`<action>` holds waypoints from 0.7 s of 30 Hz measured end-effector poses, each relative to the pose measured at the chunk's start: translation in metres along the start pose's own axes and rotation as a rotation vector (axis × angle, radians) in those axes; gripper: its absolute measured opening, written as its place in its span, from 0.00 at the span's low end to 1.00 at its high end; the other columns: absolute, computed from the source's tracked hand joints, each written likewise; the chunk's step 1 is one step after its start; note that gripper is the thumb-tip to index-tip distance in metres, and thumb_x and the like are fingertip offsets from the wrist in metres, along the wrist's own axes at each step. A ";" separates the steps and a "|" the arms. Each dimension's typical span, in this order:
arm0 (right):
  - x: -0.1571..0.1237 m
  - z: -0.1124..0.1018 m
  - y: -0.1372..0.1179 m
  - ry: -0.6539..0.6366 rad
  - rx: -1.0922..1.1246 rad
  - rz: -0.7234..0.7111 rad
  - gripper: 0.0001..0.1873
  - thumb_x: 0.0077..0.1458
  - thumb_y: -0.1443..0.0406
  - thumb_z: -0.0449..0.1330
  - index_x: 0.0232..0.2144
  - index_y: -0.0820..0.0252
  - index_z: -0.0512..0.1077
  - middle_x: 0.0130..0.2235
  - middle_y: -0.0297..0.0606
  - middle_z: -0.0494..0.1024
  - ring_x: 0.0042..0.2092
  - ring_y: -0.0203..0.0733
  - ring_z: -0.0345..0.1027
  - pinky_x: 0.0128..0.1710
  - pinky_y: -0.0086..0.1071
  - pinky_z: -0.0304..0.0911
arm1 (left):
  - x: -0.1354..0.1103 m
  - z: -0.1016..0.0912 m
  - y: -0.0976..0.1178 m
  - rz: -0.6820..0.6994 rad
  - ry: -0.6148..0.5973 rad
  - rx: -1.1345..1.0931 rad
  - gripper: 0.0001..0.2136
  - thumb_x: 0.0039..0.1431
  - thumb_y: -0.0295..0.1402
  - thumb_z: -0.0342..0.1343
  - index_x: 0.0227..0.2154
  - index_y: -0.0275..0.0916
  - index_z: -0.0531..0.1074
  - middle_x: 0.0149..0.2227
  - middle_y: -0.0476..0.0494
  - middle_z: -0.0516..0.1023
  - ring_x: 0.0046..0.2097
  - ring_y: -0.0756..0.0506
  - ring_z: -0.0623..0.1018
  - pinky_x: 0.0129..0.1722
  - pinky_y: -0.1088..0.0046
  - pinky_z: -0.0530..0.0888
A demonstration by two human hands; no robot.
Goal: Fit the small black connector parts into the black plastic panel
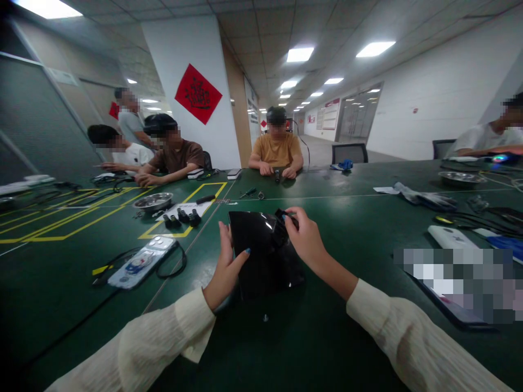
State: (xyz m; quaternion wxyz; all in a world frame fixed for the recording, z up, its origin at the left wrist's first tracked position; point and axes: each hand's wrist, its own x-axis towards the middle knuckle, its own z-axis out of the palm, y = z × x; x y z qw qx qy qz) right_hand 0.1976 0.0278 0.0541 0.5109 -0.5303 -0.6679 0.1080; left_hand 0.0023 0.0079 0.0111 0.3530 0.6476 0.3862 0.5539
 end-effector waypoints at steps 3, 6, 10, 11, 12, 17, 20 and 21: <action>0.001 0.004 0.000 -0.027 -0.031 0.045 0.13 0.54 0.62 0.48 0.40 0.61 0.65 0.32 0.40 0.75 0.32 0.41 0.70 0.32 0.31 0.61 | -0.002 0.001 -0.007 -0.064 -0.010 0.048 0.36 0.56 0.29 0.47 0.59 0.45 0.27 0.63 0.50 0.31 0.62 0.46 0.36 0.60 0.63 0.38; 0.001 0.007 0.003 -0.141 -0.144 0.084 0.15 0.55 0.62 0.47 0.43 0.60 0.64 0.33 0.41 0.76 0.33 0.42 0.70 0.32 0.32 0.60 | -0.004 0.002 -0.012 -0.130 -0.013 0.083 0.35 0.55 0.28 0.45 0.60 0.43 0.28 0.63 0.50 0.28 0.62 0.46 0.34 0.60 0.63 0.36; 0.000 0.004 0.006 -0.280 -0.271 0.074 0.19 0.57 0.60 0.44 0.49 0.60 0.62 0.28 0.40 0.75 0.29 0.43 0.70 0.29 0.32 0.60 | -0.007 0.003 -0.011 -0.117 -0.036 0.070 0.35 0.54 0.27 0.46 0.60 0.44 0.32 0.63 0.52 0.30 0.62 0.45 0.34 0.60 0.64 0.35; 0.000 0.003 0.006 -0.308 -0.251 0.080 0.21 0.58 0.59 0.43 0.50 0.60 0.61 0.25 0.38 0.75 0.27 0.42 0.70 0.28 0.32 0.60 | -0.007 0.003 -0.011 -0.102 -0.036 0.065 0.35 0.54 0.28 0.46 0.60 0.44 0.32 0.63 0.52 0.31 0.62 0.45 0.35 0.60 0.64 0.36; 0.000 0.002 0.006 -0.341 -0.200 0.100 0.22 0.58 0.58 0.42 0.52 0.59 0.59 0.21 0.35 0.73 0.25 0.41 0.69 0.26 0.31 0.61 | -0.008 0.003 -0.010 -0.090 -0.035 0.061 0.35 0.54 0.28 0.46 0.60 0.45 0.32 0.63 0.52 0.32 0.62 0.45 0.36 0.60 0.64 0.37; 0.002 0.001 0.006 -0.443 0.188 0.349 0.28 0.57 0.57 0.44 0.59 0.57 0.50 0.16 0.29 0.70 0.19 0.38 0.69 0.20 0.30 0.66 | -0.006 0.005 -0.009 -0.077 -0.017 0.041 0.35 0.51 0.25 0.45 0.60 0.44 0.35 0.63 0.50 0.39 0.62 0.45 0.41 0.61 0.63 0.40; 0.002 0.002 0.005 -0.375 0.264 0.412 0.27 0.56 0.61 0.47 0.57 0.59 0.54 0.17 0.30 0.71 0.20 0.37 0.71 0.22 0.30 0.69 | -0.005 0.005 -0.009 -0.096 -0.002 0.029 0.35 0.49 0.24 0.45 0.60 0.43 0.36 0.63 0.50 0.40 0.62 0.45 0.42 0.61 0.63 0.40; 0.001 0.003 0.005 -0.358 0.270 0.413 0.26 0.56 0.62 0.47 0.57 0.60 0.55 0.17 0.31 0.71 0.20 0.37 0.71 0.22 0.31 0.69 | -0.005 0.005 -0.009 -0.097 -0.001 0.030 0.35 0.49 0.24 0.45 0.60 0.43 0.36 0.63 0.50 0.40 0.62 0.45 0.42 0.61 0.63 0.41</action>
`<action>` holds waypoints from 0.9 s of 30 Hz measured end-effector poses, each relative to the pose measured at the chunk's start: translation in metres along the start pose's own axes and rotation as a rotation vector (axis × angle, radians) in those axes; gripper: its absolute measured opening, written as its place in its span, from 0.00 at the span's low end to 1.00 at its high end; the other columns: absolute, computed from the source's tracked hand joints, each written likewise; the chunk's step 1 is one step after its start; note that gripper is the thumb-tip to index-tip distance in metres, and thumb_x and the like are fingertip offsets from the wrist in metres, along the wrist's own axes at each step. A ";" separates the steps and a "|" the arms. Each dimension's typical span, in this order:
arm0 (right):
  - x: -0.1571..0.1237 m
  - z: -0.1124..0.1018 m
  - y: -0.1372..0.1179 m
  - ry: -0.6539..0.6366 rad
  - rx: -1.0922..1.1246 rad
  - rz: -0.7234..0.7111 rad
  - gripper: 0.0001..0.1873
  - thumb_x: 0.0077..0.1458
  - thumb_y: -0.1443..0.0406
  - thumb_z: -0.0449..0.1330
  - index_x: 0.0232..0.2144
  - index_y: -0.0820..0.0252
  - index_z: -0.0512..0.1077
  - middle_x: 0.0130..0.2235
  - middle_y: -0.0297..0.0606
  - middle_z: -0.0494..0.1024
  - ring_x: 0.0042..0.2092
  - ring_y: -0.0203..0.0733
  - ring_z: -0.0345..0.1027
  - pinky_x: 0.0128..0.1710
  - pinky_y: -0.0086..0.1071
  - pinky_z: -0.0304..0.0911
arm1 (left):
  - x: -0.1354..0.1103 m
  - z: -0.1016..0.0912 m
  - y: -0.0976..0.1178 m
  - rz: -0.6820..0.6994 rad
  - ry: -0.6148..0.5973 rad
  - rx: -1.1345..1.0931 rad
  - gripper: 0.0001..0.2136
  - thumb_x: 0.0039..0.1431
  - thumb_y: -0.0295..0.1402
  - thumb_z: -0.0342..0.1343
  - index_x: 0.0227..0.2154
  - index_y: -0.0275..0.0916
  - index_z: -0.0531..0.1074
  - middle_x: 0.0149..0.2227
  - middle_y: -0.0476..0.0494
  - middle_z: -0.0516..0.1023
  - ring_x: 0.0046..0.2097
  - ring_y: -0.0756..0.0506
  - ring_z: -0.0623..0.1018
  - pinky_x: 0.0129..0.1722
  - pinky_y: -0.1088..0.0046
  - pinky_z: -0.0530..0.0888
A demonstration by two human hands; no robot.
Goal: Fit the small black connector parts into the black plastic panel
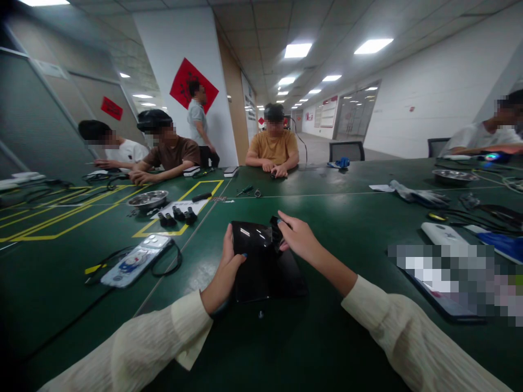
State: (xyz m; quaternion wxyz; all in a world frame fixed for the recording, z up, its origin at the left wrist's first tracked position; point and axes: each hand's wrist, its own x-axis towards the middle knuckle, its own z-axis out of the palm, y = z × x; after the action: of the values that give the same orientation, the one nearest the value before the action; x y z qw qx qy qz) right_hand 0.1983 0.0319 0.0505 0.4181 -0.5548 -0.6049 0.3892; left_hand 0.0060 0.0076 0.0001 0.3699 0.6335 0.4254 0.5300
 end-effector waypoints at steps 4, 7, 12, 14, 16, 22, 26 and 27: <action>-0.004 0.001 0.000 0.058 -0.054 -0.053 0.25 0.55 0.62 0.47 0.55 0.61 0.59 0.17 0.32 0.72 0.20 0.37 0.71 0.22 0.30 0.69 | 0.000 -0.001 0.001 0.002 -0.018 0.024 0.35 0.50 0.24 0.45 0.60 0.44 0.36 0.63 0.49 0.40 0.62 0.45 0.43 0.61 0.62 0.42; -0.008 0.000 0.001 0.106 -0.168 -0.175 0.23 0.54 0.61 0.48 0.51 0.63 0.65 0.21 0.34 0.73 0.19 0.35 0.70 0.22 0.27 0.66 | 0.000 0.000 0.002 -0.003 -0.022 0.040 0.35 0.50 0.24 0.44 0.60 0.43 0.36 0.63 0.48 0.40 0.62 0.45 0.43 0.61 0.62 0.42; -0.011 -0.001 0.004 0.209 -0.316 -0.344 0.21 0.53 0.62 0.48 0.47 0.62 0.69 0.29 0.36 0.73 0.18 0.31 0.68 0.22 0.25 0.63 | 0.000 0.003 0.000 -0.004 -0.006 0.028 0.35 0.50 0.24 0.45 0.60 0.43 0.37 0.62 0.48 0.41 0.62 0.45 0.44 0.60 0.62 0.42; -0.011 0.001 0.006 0.210 -0.311 -0.340 0.21 0.53 0.62 0.47 0.47 0.62 0.68 0.31 0.38 0.73 0.19 0.31 0.68 0.21 0.25 0.63 | -0.001 0.003 -0.002 0.002 -0.005 0.029 0.35 0.50 0.25 0.45 0.60 0.44 0.37 0.62 0.48 0.41 0.62 0.45 0.44 0.61 0.62 0.42; -0.012 0.004 0.007 0.185 -0.280 -0.308 0.21 0.53 0.61 0.47 0.48 0.61 0.67 0.35 0.40 0.74 0.19 0.31 0.68 0.21 0.26 0.63 | -0.003 0.003 -0.005 0.009 0.003 0.042 0.34 0.51 0.25 0.46 0.60 0.44 0.38 0.63 0.48 0.40 0.62 0.45 0.43 0.61 0.63 0.42; -0.016 0.006 0.007 0.068 -0.284 -0.290 0.16 0.52 0.63 0.49 0.44 0.60 0.60 0.28 0.36 0.73 0.19 0.33 0.66 0.21 0.27 0.62 | -0.006 0.003 -0.006 0.021 -0.009 0.052 0.34 0.52 0.27 0.46 0.60 0.43 0.37 0.62 0.47 0.41 0.62 0.45 0.44 0.61 0.63 0.43; -0.010 0.005 0.009 -0.098 -0.080 -0.094 0.19 0.52 0.58 0.47 0.46 0.54 0.51 0.19 0.25 0.67 0.14 0.34 0.63 0.13 0.25 0.58 | -0.010 0.001 0.003 0.027 -0.014 0.005 0.29 0.53 0.29 0.46 0.58 0.44 0.45 0.61 0.48 0.49 0.61 0.43 0.49 0.60 0.62 0.45; -0.009 0.005 0.009 -0.143 0.001 -0.031 0.20 0.52 0.59 0.48 0.47 0.53 0.49 0.19 0.22 0.66 0.14 0.34 0.63 0.11 0.25 0.58 | -0.011 0.000 0.005 0.027 -0.009 -0.015 0.27 0.54 0.30 0.46 0.57 0.45 0.48 0.60 0.48 0.52 0.61 0.43 0.51 0.60 0.62 0.46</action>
State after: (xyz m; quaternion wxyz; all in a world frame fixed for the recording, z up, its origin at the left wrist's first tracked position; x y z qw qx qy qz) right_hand 0.1968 0.0241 0.0391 0.3802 -0.5159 -0.6416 0.4216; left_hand 0.0059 -0.0045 0.0011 0.3693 0.6388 0.4114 0.5352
